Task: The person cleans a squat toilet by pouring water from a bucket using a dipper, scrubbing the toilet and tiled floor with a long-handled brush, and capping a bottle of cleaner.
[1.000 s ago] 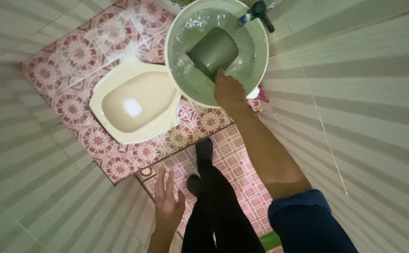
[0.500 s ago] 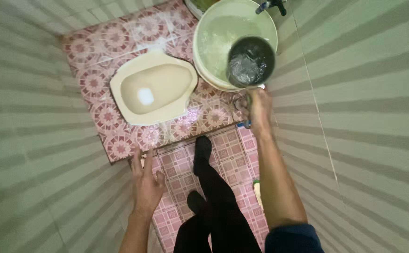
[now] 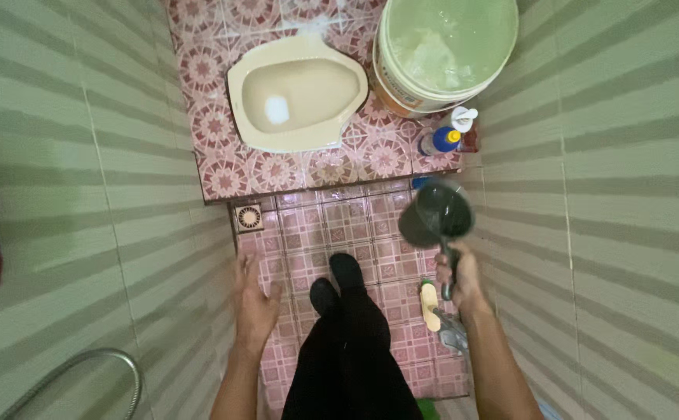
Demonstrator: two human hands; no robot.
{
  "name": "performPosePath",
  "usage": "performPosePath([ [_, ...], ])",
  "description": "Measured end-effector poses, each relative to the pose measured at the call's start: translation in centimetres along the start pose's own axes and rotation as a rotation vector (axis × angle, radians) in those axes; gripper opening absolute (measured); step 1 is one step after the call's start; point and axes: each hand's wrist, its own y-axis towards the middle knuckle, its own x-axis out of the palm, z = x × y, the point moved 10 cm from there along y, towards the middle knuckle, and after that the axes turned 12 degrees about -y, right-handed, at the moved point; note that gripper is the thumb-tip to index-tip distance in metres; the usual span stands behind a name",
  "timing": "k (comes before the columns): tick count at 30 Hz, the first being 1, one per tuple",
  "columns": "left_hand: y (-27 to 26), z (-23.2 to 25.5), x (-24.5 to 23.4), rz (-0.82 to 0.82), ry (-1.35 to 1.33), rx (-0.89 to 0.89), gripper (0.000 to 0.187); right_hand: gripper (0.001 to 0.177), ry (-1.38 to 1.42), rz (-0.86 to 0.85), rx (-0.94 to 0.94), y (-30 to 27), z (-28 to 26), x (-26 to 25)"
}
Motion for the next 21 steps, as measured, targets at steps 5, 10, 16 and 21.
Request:
performPosePath([
  [5, -0.3, -3.0, 3.9, -0.039, 0.06, -0.13, 0.074, 0.021, -0.24, 0.132, 0.128, 11.5, 6.8, -5.2],
  [10, -0.5, -6.5, 6.1, -0.02, -0.061, -0.177, 0.073, 0.014, -0.419, 0.18, -0.041, 24.9, 7.8, -1.9],
  [16, -1.0, -9.3, 6.8, 0.062, -0.036, -0.134, 0.07, 0.025, -0.939, 0.174, -0.151, 31.2, 9.4, 5.6],
  [21, 0.0, -10.7, 7.7, 0.092, -0.124, -0.28, 0.072, 0.03, -1.541, 0.215, -0.891, 28.7, 5.4, 15.3],
])
